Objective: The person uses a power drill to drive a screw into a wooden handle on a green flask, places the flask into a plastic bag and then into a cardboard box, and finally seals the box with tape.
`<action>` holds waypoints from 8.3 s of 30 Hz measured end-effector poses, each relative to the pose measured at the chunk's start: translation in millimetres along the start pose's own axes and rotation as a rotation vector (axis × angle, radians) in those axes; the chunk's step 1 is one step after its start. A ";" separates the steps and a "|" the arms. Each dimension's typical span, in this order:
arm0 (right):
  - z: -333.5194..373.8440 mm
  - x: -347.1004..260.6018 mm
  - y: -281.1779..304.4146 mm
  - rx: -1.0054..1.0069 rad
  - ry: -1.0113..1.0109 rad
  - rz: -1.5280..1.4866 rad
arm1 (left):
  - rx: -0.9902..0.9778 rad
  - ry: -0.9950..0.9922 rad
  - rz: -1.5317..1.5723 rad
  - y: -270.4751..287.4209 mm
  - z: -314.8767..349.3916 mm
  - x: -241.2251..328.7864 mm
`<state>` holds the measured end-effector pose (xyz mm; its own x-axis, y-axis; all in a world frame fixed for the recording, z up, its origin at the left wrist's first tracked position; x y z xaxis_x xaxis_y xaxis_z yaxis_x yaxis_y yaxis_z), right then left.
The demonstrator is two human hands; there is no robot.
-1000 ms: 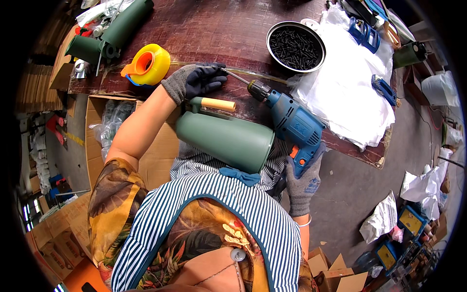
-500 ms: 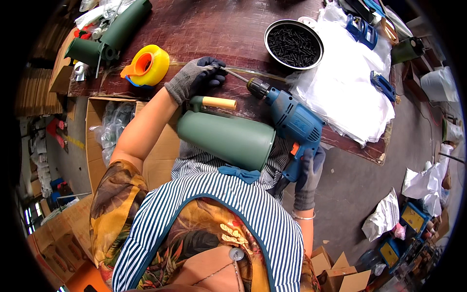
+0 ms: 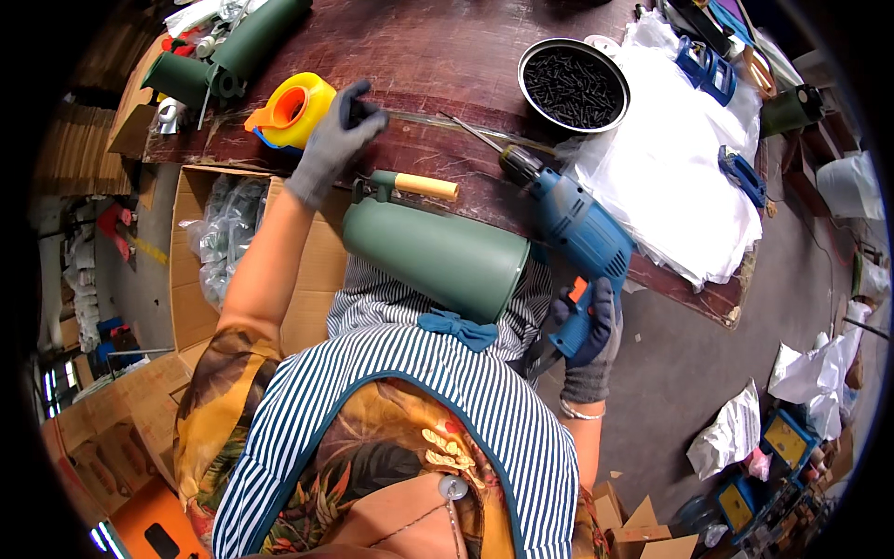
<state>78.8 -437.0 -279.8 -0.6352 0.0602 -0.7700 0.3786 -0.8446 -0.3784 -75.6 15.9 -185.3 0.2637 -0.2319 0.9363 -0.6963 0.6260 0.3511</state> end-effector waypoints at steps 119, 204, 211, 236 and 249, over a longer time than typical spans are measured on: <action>-22.8 -43.0 -23.5 -0.138 -0.571 0.220 | -0.570 0.152 0.069 -63.6 54.6 -6.2; -25.6 -89.4 -45.4 0.185 0.256 1.525 | -0.637 -0.724 -1.097 -104.2 139.6 186.7; -31.4 -224.2 -62.9 0.413 0.983 1.632 | -1.079 -1.036 -1.353 -253.0 197.8 142.7; -70.3 -147.8 -170.9 -0.670 0.013 0.780 | -0.750 -0.389 0.179 -143.9 -116.0 120.2; 91.9 -125.6 -185.5 -0.285 1.478 1.302 | 0.289 -0.515 -0.162 -15.6 169.2 37.6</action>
<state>26.4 -336.7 -65.6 0.9552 0.0301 -0.2944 0.2423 -0.6509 0.7195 -167.8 -128.6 -155.0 0.0753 -0.6824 0.7271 -0.8460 0.3422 0.4088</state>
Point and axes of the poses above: each hand's wrist, its own z-axis away from the middle knuckle, its own y-axis out of the back of the hand, x = y × z, the point moved 10 cm from there along -z, towards the middle knuckle, and after that the axes turned 12 degrees about z, right-handed, at the moved point
